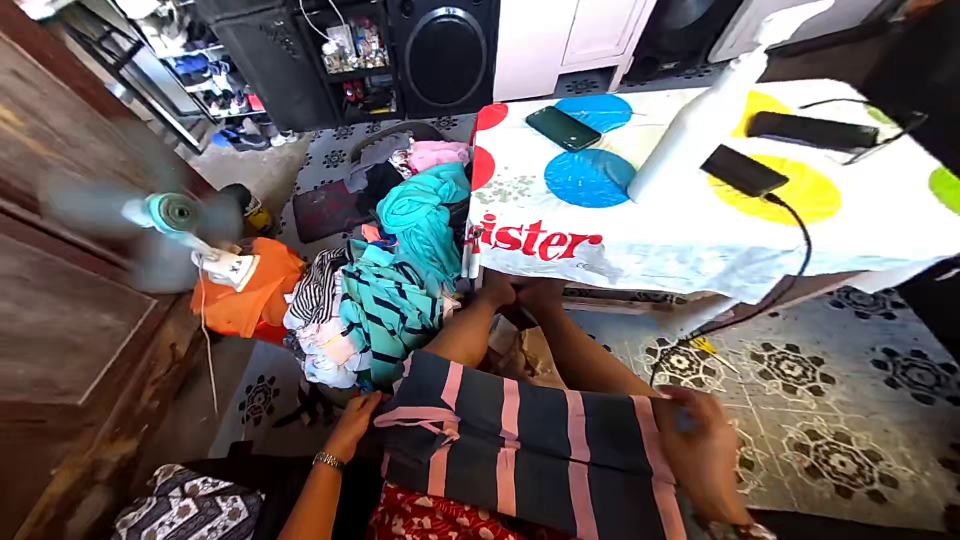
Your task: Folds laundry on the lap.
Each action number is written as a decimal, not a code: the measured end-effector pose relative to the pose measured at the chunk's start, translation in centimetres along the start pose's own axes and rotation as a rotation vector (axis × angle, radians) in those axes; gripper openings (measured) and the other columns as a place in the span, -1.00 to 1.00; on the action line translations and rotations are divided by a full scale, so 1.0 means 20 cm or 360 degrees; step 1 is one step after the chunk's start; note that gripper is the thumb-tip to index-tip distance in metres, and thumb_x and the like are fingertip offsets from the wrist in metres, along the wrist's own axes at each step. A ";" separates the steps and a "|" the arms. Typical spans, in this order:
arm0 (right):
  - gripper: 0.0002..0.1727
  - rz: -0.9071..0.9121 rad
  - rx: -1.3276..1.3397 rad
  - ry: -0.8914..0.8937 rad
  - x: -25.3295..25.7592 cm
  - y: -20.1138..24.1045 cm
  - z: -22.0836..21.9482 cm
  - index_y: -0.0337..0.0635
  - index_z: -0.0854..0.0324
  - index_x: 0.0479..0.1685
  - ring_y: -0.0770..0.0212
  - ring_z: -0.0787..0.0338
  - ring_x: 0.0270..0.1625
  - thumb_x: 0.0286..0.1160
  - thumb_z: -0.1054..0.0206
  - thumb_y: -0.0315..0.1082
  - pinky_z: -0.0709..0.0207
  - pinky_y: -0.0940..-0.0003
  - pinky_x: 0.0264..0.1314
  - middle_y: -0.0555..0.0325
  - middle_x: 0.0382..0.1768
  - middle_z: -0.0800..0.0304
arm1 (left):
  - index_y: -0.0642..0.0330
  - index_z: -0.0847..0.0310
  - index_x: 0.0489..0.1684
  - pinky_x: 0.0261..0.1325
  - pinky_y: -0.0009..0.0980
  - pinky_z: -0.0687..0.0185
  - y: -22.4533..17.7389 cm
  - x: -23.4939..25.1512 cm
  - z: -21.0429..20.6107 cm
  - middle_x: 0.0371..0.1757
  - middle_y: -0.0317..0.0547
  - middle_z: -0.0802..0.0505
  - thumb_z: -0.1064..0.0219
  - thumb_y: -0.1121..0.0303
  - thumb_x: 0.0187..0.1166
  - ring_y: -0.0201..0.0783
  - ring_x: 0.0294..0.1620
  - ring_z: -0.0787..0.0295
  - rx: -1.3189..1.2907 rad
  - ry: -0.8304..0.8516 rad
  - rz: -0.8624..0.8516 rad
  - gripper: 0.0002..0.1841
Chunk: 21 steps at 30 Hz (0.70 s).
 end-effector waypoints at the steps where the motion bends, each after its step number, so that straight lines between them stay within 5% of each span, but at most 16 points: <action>1: -0.69 0.0144 0.0039 0.0159 0.00 0.17 -0.10 -0.48 -0.70 0.13 -0.39 -0.70 0.31 0.60 -0.25 -0.40 -0.51 -0.32 0.42 -0.45 0.16 -0.73 | 0.34 -0.74 0.06 0.12 -0.28 -0.69 -0.01 0.00 0.00 -0.04 -0.03 -0.86 -0.04 0.20 0.86 -0.32 -0.05 -0.77 -0.0060 -0.0011 0.0014 -0.60; 4: -0.79 0.0628 0.0115 0.0476 -0.12 0.65 -0.43 -0.27 -0.84 -0.04 -0.20 -0.81 0.21 0.56 -0.33 -0.37 -0.60 -0.24 0.34 -0.17 0.01 -0.87 | 0.36 -0.71 0.09 0.08 -0.31 -0.67 -0.02 -0.01 0.01 -0.05 -0.04 -0.83 -0.17 0.26 0.79 -0.33 -0.08 -0.73 -0.0155 -0.0032 -0.0054 -0.68; 8: -0.85 0.1196 0.0011 0.0464 -0.27 1.01 -0.78 -0.17 -0.85 -0.18 -0.14 -0.85 0.01 0.42 -0.42 -0.33 -0.69 -0.14 -0.01 -0.05 -0.15 -0.87 | 0.31 -0.62 0.13 0.12 -0.40 -0.73 -0.08 -0.12 0.04 0.01 -0.25 -0.81 -0.44 0.23 0.47 -0.44 -0.01 -0.77 -0.0354 0.0149 -0.0511 -0.61; 11: -0.90 0.1115 -0.0055 0.0630 -0.23 1.08 -0.90 -0.24 -0.83 -0.27 -0.21 -0.83 0.07 0.38 -0.42 -0.43 -0.65 -0.17 0.06 -0.12 -0.11 -0.86 | 0.39 -0.72 0.04 0.21 -0.41 -0.73 -0.11 -0.17 0.06 0.13 -0.03 -0.78 -0.58 0.35 0.30 -0.35 0.12 -0.75 -0.0126 0.0135 -0.0696 -0.60; 15: -0.75 0.0649 0.0010 0.0978 -0.11 1.07 -0.93 -0.34 -0.78 -0.07 -0.21 -0.81 0.17 0.63 -0.22 -0.38 -0.51 -0.20 0.36 -0.19 -0.06 -0.86 | 0.32 -0.83 -0.25 0.19 -0.45 -0.67 -0.17 -0.16 0.08 -0.11 -0.06 -0.83 -0.46 0.41 0.45 -0.35 0.03 -0.74 0.0140 -0.0183 -0.0806 -0.87; 18: -0.72 0.0550 -0.0040 0.1026 -0.08 1.06 -0.94 -0.36 -0.71 0.03 -0.21 -0.82 0.14 0.70 -0.13 -0.36 -0.47 -0.18 0.41 -0.22 -0.10 -0.86 | 0.26 -0.83 -0.13 0.20 -0.21 -0.68 -0.28 -0.20 0.06 -0.02 0.02 -0.84 -0.49 0.31 0.40 -0.15 0.07 -0.76 0.0368 -0.0516 -0.0982 -0.77; 21: -0.76 0.0660 -0.0091 0.0837 -0.09 1.07 -0.96 -0.33 -0.70 0.02 -0.23 -0.85 0.08 0.67 -0.18 -0.38 -0.53 -0.22 0.27 -0.22 -0.12 -0.86 | 0.07 -0.90 -0.22 0.31 0.02 -0.57 -0.41 -0.28 -0.07 0.06 -0.05 -0.84 -0.50 0.21 0.41 -0.01 0.22 -0.70 0.0638 -0.0466 -0.1261 -0.82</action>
Point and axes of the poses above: each hand's wrist, its own x-axis towards the middle knuckle, its own z-axis out of the back of the hand, y = z × x, the point moved 6 cm from there along x, towards the middle knuckle
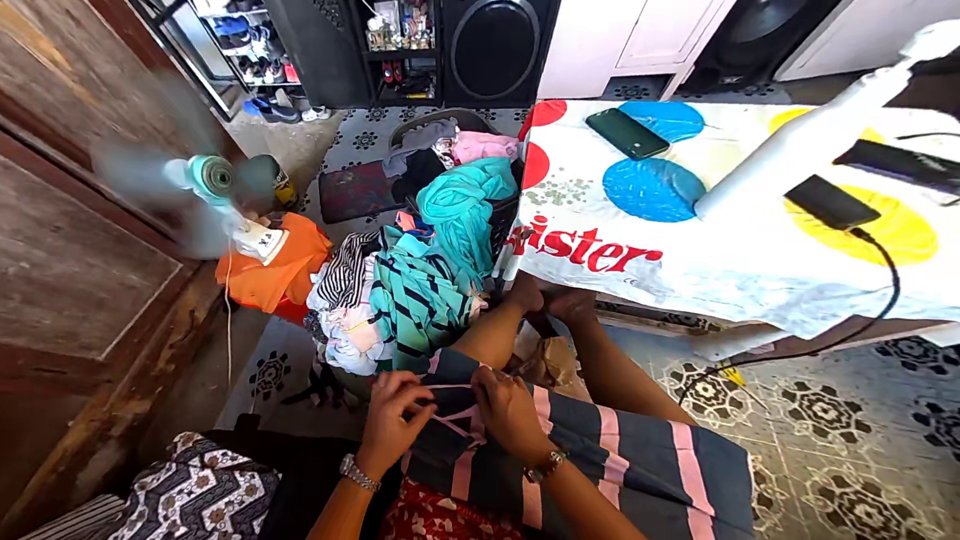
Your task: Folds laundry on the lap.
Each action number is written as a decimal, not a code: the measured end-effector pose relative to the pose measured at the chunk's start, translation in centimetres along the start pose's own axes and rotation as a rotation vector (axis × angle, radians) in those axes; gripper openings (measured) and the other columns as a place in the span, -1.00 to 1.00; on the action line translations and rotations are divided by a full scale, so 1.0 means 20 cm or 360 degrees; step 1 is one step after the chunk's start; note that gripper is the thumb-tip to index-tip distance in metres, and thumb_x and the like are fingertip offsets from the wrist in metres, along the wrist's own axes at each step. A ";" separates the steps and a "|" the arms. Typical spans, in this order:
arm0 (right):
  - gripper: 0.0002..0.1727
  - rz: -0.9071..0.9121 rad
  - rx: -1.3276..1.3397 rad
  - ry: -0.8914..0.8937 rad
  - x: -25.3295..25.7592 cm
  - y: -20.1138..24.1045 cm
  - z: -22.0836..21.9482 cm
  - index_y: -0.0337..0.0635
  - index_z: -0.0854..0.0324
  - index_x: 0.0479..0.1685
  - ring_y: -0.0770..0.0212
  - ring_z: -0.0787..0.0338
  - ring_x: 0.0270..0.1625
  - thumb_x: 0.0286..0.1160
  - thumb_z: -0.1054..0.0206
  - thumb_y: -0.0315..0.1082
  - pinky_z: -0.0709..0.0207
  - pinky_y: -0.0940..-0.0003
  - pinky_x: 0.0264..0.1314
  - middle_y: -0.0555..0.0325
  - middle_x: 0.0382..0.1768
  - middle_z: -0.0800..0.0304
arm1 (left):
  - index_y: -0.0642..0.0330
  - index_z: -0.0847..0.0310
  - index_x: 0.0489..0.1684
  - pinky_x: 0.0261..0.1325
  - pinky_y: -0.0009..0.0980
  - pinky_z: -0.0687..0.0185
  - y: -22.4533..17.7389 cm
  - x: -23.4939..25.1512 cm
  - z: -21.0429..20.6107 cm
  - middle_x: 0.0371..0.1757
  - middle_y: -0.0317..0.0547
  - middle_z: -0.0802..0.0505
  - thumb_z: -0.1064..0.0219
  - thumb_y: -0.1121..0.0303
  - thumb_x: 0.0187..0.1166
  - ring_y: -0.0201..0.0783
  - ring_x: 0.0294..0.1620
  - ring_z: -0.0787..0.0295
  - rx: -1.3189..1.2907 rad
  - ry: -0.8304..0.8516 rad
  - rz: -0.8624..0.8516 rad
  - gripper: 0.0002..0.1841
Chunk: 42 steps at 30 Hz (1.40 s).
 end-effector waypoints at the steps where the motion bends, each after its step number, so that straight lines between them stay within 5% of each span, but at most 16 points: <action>1: -0.80 0.0090 -0.0053 -0.0110 0.00 0.01 -0.01 -0.33 -0.72 -0.01 -0.26 -0.86 0.05 0.60 -0.24 -0.43 -0.59 -0.23 0.16 -0.24 -0.11 -0.85 | 0.01 -0.92 -0.24 0.31 0.07 -0.53 -0.04 0.00 -0.04 0.07 -0.08 -0.86 -0.47 0.17 0.46 0.01 0.23 -0.71 0.0102 0.0084 -0.0075 -0.83; 6: -0.88 0.0665 -0.0331 -0.0491 -0.08 0.08 -0.05 -0.14 -0.81 -0.45 -0.09 -0.83 -0.06 0.06 -0.49 -0.55 -0.66 -0.03 -0.08 -0.01 -0.16 -0.83 | -0.03 -0.94 -0.21 0.13 0.03 -0.64 -0.03 0.02 -0.10 -0.07 -0.11 -0.90 -0.46 0.29 0.45 -0.01 0.02 -0.81 0.0453 0.0034 -0.0060 -0.87; 9: -0.90 0.0580 -0.0457 -0.0581 -0.12 0.06 -0.07 -0.11 -0.82 -0.41 -0.03 -0.83 -0.09 0.21 -0.40 -0.35 -0.63 0.00 -0.11 0.06 -0.18 -0.85 | -0.04 -0.93 -0.12 0.15 0.08 -0.66 -0.04 0.01 -0.10 0.00 -0.05 -0.89 -0.45 0.45 0.34 0.06 0.08 -0.81 0.0496 0.0051 0.0032 -0.77; 12: -0.70 0.0424 -0.0403 -0.0574 -0.13 0.04 -0.07 -0.16 -0.86 -0.29 -0.09 -0.85 -0.05 0.28 -0.49 -0.09 -0.63 -0.09 -0.05 -0.01 -0.13 -0.86 | 0.02 -0.91 -0.08 0.17 0.11 -0.66 -0.04 -0.01 -0.08 -0.04 -0.05 -0.92 -0.35 0.51 0.42 0.05 0.06 -0.85 0.0453 0.0011 0.0085 -0.75; 17: -0.88 0.0378 -0.0283 -0.0585 -0.10 0.06 -0.07 -0.21 -0.82 -0.38 -0.18 -0.84 0.03 0.30 -0.44 -0.35 -0.62 -0.17 0.04 -0.10 -0.06 -0.85 | 0.15 -0.86 -0.25 0.22 -0.08 -0.63 -0.04 -0.01 -0.01 -0.15 -0.17 -0.91 -0.29 0.50 0.48 -0.19 -0.01 -0.82 0.0025 -0.0136 0.0082 -0.82; 20: -0.83 0.0193 0.0114 -0.0249 -0.06 0.04 -0.06 -0.26 -0.78 -0.30 -0.22 -0.70 0.30 0.46 -0.33 -0.36 -0.42 -0.29 0.35 -0.13 0.17 -0.77 | 0.17 -0.83 -0.08 0.24 0.08 -0.58 -0.02 0.01 0.00 0.00 -0.06 -0.88 -0.44 0.40 0.40 0.02 0.13 -0.75 0.0125 -0.0041 0.0131 -0.81; 23: -0.76 0.0010 0.0285 -0.0135 -0.01 0.01 -0.01 -0.30 -0.77 -0.14 -0.27 -0.65 0.35 0.55 -0.29 -0.30 -0.32 -0.35 0.39 -0.20 0.18 -0.75 | 0.20 -0.83 0.07 0.31 0.22 -0.54 0.01 0.03 -0.05 0.14 0.10 -0.85 -0.51 0.36 0.39 0.21 0.24 -0.72 0.0249 0.0157 0.0183 -0.70; 26: -0.89 0.0428 -0.0087 -0.0473 -0.02 0.08 0.02 -0.19 -0.80 -0.22 -0.29 -0.77 0.21 0.44 -0.36 -0.43 -0.54 -0.32 0.21 -0.18 0.06 -0.82 | 0.25 -0.85 -0.04 0.24 0.08 -0.63 0.06 0.07 -0.06 -0.13 -0.01 -0.92 -0.37 0.44 0.52 -0.01 0.00 -0.85 0.0126 0.0077 0.0212 -0.81; 30: -0.84 0.0990 -0.0350 -0.0433 -0.05 0.20 -0.06 0.05 -0.87 -0.21 -0.10 -0.78 0.22 0.30 -0.43 -0.36 -0.59 -0.18 0.21 0.04 0.11 -0.84 | 0.37 -0.73 0.07 -0.02 -0.25 -0.77 0.08 0.13 -0.04 -0.29 0.00 -0.87 -0.26 0.51 0.58 -0.21 -0.26 -0.84 -0.0146 0.0079 0.0306 -0.77; 33: -0.86 0.0925 -0.0386 -0.0419 -0.01 0.21 -0.07 -0.08 -0.86 -0.28 -0.12 -0.81 0.05 0.25 -0.49 -0.27 -0.60 -0.16 0.04 0.00 -0.11 -0.84 | 0.31 -0.76 -0.09 0.02 -0.30 -0.74 0.05 0.13 -0.02 -0.28 -0.09 -0.86 -0.32 0.44 0.50 -0.29 -0.21 -0.82 -0.0142 0.0044 0.0176 -0.83; 35: -0.86 0.0826 -0.0375 -0.0393 0.02 0.19 -0.08 -0.14 -0.82 -0.42 -0.12 -0.83 -0.02 0.34 -0.39 -0.31 -0.59 -0.12 -0.01 -0.01 -0.22 -0.83 | 0.21 -0.80 -0.16 0.20 -0.04 -0.59 0.00 0.10 0.00 -0.19 -0.13 -0.88 -0.42 0.39 0.36 -0.17 -0.05 -0.80 0.0004 0.0080 0.0037 -0.83; 37: -0.76 0.0631 -0.0185 -0.0212 0.04 0.20 -0.07 -0.23 -0.83 -0.32 -0.15 -0.82 0.06 0.52 -0.29 -0.30 -0.54 -0.16 0.15 -0.08 -0.17 -0.85 | 0.15 -0.82 -0.12 0.29 0.14 -0.50 -0.05 0.07 -0.01 0.00 -0.06 -0.89 -0.56 0.27 0.24 0.00 0.12 -0.77 0.0166 0.0128 -0.0074 -0.72; 40: -0.75 0.0615 -0.0033 -0.0247 0.04 0.25 -0.02 -0.29 -0.78 -0.24 -0.14 -0.88 0.00 0.61 -0.24 -0.32 -0.55 -0.14 0.20 -0.10 -0.23 -0.89 | 0.16 -0.81 -0.21 0.23 0.11 -0.53 -0.10 0.07 -0.03 -0.02 0.00 -0.89 -0.58 0.12 0.23 0.07 0.06 -0.79 0.0389 -0.0092 -0.0187 -0.67; 42: -0.76 0.0657 -0.0088 -0.0357 0.04 0.26 0.01 -0.29 -0.76 -0.23 -0.12 -0.90 -0.08 0.63 -0.23 -0.33 -0.60 -0.11 0.13 -0.08 -0.27 -0.89 | 0.17 -0.81 -0.27 0.20 0.09 -0.57 -0.12 0.08 -0.03 -0.07 0.01 -0.89 -0.47 0.25 0.33 0.07 0.01 -0.82 0.0581 -0.0246 -0.0242 -0.81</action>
Point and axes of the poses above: each hand's wrist, its own x-axis towards the middle knuckle, its own z-axis out of the back of the hand, y = z × x, the point moved 6 cm from there along x, towards the middle knuckle
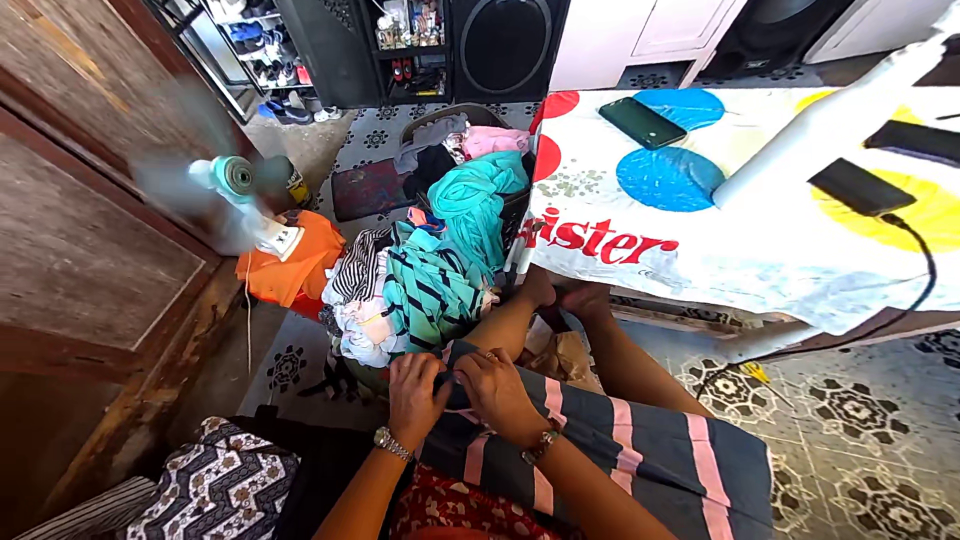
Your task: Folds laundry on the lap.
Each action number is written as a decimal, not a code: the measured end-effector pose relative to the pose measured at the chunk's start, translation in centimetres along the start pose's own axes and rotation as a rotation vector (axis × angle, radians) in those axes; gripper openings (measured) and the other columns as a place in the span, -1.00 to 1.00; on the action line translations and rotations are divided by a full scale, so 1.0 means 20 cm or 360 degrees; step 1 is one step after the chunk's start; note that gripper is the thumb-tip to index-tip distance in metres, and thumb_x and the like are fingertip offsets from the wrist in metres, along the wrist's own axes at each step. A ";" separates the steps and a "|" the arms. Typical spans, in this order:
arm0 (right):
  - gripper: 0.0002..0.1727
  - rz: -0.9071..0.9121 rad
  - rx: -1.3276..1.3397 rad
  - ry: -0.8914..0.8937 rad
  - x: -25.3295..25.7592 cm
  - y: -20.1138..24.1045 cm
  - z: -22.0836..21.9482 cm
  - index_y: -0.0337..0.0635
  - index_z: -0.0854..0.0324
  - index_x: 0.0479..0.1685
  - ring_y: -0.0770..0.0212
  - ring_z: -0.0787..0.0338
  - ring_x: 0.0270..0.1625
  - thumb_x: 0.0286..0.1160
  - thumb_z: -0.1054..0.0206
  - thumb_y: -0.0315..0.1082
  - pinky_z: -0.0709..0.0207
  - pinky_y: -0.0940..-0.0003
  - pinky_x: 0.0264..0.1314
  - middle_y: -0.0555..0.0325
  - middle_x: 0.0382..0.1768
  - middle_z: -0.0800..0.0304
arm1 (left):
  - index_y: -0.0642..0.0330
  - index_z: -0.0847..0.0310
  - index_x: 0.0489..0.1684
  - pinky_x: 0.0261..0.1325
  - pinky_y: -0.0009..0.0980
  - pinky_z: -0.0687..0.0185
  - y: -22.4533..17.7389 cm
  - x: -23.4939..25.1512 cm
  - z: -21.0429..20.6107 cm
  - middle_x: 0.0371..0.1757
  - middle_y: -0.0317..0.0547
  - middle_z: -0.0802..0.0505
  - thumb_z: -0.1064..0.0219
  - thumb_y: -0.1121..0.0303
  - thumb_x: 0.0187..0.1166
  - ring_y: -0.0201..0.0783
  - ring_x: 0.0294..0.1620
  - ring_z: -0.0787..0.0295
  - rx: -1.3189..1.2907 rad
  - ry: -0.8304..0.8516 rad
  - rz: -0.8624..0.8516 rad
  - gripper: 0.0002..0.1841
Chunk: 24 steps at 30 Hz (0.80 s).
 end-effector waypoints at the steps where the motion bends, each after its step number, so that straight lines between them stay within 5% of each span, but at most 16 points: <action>1: -0.77 0.0016 -0.0030 -0.0025 0.01 0.00 0.02 -0.29 -0.76 -0.20 -0.11 -0.91 -0.11 0.63 -0.23 -0.34 -0.64 -0.10 0.09 -0.07 -0.28 -0.90 | 0.16 -0.82 -0.27 0.19 0.09 -0.57 0.01 0.01 0.01 -0.07 0.01 -0.89 -0.40 0.34 0.38 0.07 0.01 -0.82 0.0066 -0.0037 -0.0008 -0.87; 5: -0.86 0.0180 -0.0128 0.0055 -0.01 -0.02 0.08 -0.21 -0.71 -0.14 -0.08 -0.90 -0.20 0.57 -0.22 -0.49 -0.66 -0.07 0.02 -0.04 -0.33 -0.86 | 0.13 -0.83 -0.34 0.22 0.12 -0.55 0.11 0.04 0.11 -0.15 -0.06 -0.91 -0.27 0.48 0.43 0.02 -0.03 -0.83 0.0097 -0.0016 0.0071 -0.83; 9: -0.79 0.0244 -0.0241 0.0390 -0.04 -0.01 0.05 -0.23 -0.82 -0.21 -0.17 -0.86 0.07 0.31 -0.34 -0.66 -0.59 -0.20 0.18 -0.13 -0.03 -0.87 | 0.16 -0.86 -0.25 0.25 0.03 -0.63 0.16 0.00 0.21 -0.13 -0.11 -0.93 -0.29 0.48 0.49 -0.10 0.02 -0.85 -0.0404 0.0413 0.0070 -0.82; 15: -0.68 -0.0124 -0.0374 0.0898 -0.02 -0.03 0.00 -0.38 -0.74 0.11 -0.27 -0.61 0.44 0.62 -0.27 -0.30 -0.36 -0.29 0.42 -0.24 0.38 -0.65 | 0.18 -0.85 0.10 0.25 0.07 -0.69 0.05 -0.04 0.03 0.04 0.09 -0.90 -0.16 0.28 0.75 0.06 0.14 -0.85 -0.0177 0.1022 0.0315 -0.69; 20: -0.76 -0.0175 -0.0483 0.0812 -0.07 -0.03 0.06 -0.33 -0.76 0.04 -0.25 -0.74 0.25 0.54 -0.24 -0.48 -0.44 -0.23 0.33 -0.22 0.16 -0.77 | 0.25 -0.81 0.00 0.14 0.19 -0.65 0.11 -0.04 -0.11 -0.09 0.14 -0.91 -0.16 0.01 0.74 0.15 0.07 -0.86 0.0065 0.1112 0.0846 -0.54; 24: -0.93 0.0155 -0.0455 0.0304 -0.14 0.05 0.08 -0.14 -0.82 -0.32 -0.10 -0.85 -0.04 0.29 -0.46 -0.46 -0.63 -0.10 0.04 -0.03 -0.14 -0.85 | 0.30 -0.78 0.04 0.17 0.16 -0.69 0.14 -0.06 -0.14 -0.12 0.12 -0.91 -0.38 0.26 0.57 0.10 0.00 -0.87 -0.0214 0.0842 0.1067 -0.71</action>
Point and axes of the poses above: each hand's wrist, its own x-axis towards the middle knuckle, its own z-axis out of the back of the hand, y = z × x, the point moved 6 cm from there along x, towards the middle knuckle
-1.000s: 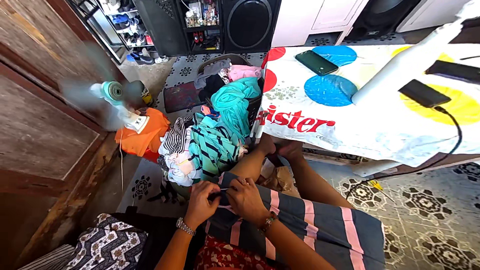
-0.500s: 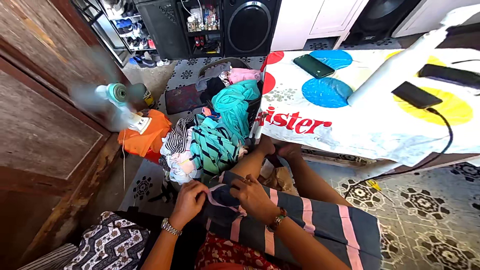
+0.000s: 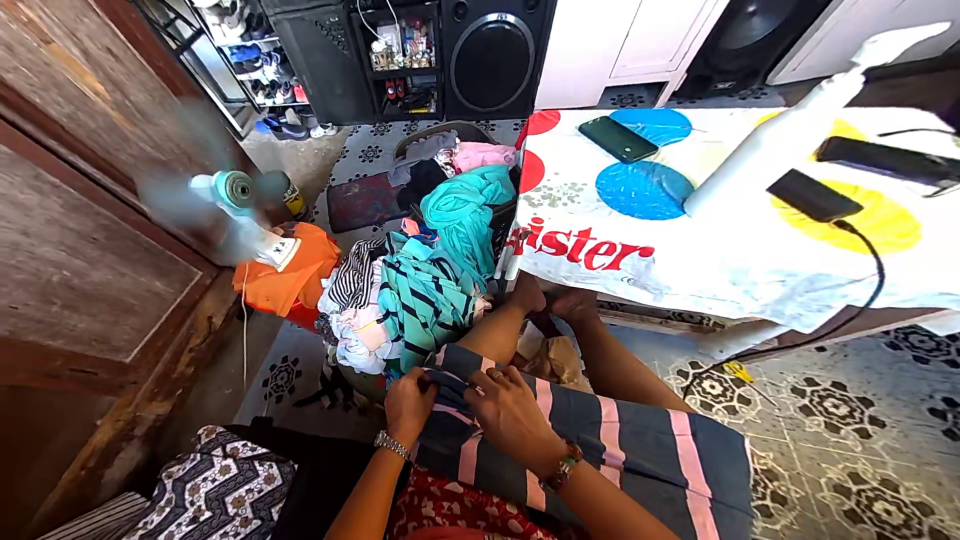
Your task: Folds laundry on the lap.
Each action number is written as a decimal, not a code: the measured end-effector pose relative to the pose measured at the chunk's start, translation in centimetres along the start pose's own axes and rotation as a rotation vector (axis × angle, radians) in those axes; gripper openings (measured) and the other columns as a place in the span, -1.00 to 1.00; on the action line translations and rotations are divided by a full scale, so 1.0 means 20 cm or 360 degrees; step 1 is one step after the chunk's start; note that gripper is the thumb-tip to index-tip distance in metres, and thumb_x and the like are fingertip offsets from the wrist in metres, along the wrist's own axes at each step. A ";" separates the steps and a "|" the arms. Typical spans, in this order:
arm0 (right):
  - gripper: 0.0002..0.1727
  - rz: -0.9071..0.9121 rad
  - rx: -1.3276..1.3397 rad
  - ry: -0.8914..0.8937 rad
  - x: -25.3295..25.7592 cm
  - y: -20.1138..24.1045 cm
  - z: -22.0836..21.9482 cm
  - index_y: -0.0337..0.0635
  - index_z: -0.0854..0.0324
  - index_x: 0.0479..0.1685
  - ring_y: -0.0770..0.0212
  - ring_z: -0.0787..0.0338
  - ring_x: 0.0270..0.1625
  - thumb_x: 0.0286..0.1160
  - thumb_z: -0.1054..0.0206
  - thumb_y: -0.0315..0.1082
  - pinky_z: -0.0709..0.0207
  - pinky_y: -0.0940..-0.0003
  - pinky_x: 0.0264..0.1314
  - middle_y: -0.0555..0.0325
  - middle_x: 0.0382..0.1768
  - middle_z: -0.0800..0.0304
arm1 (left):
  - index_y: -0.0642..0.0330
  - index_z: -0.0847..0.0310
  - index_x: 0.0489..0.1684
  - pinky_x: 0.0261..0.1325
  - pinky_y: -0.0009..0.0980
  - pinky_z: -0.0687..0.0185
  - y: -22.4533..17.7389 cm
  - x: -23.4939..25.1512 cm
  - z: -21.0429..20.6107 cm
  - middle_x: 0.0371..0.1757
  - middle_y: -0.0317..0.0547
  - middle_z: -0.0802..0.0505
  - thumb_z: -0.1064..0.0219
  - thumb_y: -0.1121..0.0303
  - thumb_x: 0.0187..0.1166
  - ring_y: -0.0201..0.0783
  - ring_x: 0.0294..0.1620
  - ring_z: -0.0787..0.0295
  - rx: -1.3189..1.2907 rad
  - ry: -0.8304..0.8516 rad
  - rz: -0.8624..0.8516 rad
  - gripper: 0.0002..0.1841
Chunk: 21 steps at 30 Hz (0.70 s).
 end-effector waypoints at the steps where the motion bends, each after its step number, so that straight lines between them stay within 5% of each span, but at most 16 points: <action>1: -0.94 0.0049 -0.0001 -0.0098 -0.02 0.02 0.01 -0.11 -0.81 -0.38 -0.07 -0.85 -0.08 0.21 -0.49 -0.47 -0.65 -0.06 -0.02 0.00 -0.17 -0.85 | 0.32 -0.78 -0.01 0.13 0.13 -0.71 0.01 -0.01 0.01 -0.16 0.12 -0.91 -0.40 0.33 0.53 0.08 -0.06 -0.88 -0.0106 -0.0084 -0.0034 -0.75; 4: -0.95 0.0136 0.0089 -0.0261 -0.06 0.06 0.03 -0.08 -0.79 -0.46 -0.02 -0.85 -0.11 0.16 -0.49 -0.46 -0.65 -0.01 -0.08 0.04 -0.15 -0.85 | 0.37 -0.80 -0.17 -0.11 -0.19 -0.79 0.02 -0.09 0.08 -0.33 0.00 -0.89 -0.41 0.47 0.41 -0.20 -0.31 -0.86 -0.0478 -0.0485 -0.0390 -0.84; 7: -0.90 0.0161 0.0178 -0.0342 -0.13 0.08 0.05 -0.03 -0.79 -0.47 -0.01 -0.84 -0.04 0.30 -0.39 -0.39 -0.65 -0.02 0.02 0.07 -0.08 -0.85 | 0.44 -0.73 -0.05 -0.14 -0.53 -0.78 0.08 -0.25 0.20 -0.28 -0.17 -0.88 -0.36 0.52 0.44 -0.51 -0.30 -0.81 -0.0928 -0.0576 -0.0711 -0.79; 14: -0.90 0.0191 0.0187 -0.0286 -0.23 0.11 -0.07 -0.03 -0.81 -0.45 0.00 -0.85 0.02 0.21 -0.43 -0.47 -0.67 -0.01 0.08 0.08 -0.09 -0.86 | 0.35 -0.76 -0.08 -0.30 -0.56 -0.72 0.31 -0.49 0.13 -0.38 -0.17 -0.84 -0.38 0.39 0.44 -0.50 -0.44 -0.75 -0.0631 -0.0445 -0.0374 -0.77; 16: -0.88 0.0198 0.0176 -0.0311 -0.23 0.12 -0.06 -0.02 -0.81 -0.44 0.03 -0.85 0.01 0.22 -0.41 -0.46 -0.67 0.02 0.07 0.11 -0.09 -0.86 | 0.29 -0.78 0.00 -0.10 -0.41 -0.76 0.20 -0.49 0.14 -0.21 -0.13 -0.86 -0.48 0.27 0.35 -0.35 -0.21 -0.80 -0.0428 -0.0586 -0.0490 -0.66; 18: -0.87 0.0225 0.0167 -0.0333 -0.22 0.12 -0.03 0.01 -0.82 -0.43 0.05 -0.85 0.00 0.25 -0.38 -0.45 -0.67 0.04 0.05 0.13 -0.09 -0.86 | 0.26 -0.78 0.10 0.16 0.00 -0.70 0.02 -0.46 0.14 0.03 0.04 -0.87 -0.60 0.22 0.24 0.02 0.10 -0.78 -0.0248 -0.0580 -0.0655 -0.54; 21: -0.86 0.0288 0.0148 -0.0330 -0.20 0.14 -0.02 0.05 -0.83 -0.42 0.07 -0.83 -0.02 0.28 -0.40 -0.43 -0.65 0.07 0.07 0.15 -0.09 -0.85 | 0.14 -0.78 0.20 0.21 0.26 -0.56 -0.19 -0.38 0.07 0.20 0.15 -0.81 -0.64 0.34 0.13 0.27 0.26 -0.70 0.0070 -0.0490 -0.0841 -0.47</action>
Point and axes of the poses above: each hand's wrist, its own x-axis towards the middle knuckle, its own z-axis out of the back of the hand, y = z × x, the point moved 6 cm from there along x, towards the middle knuckle
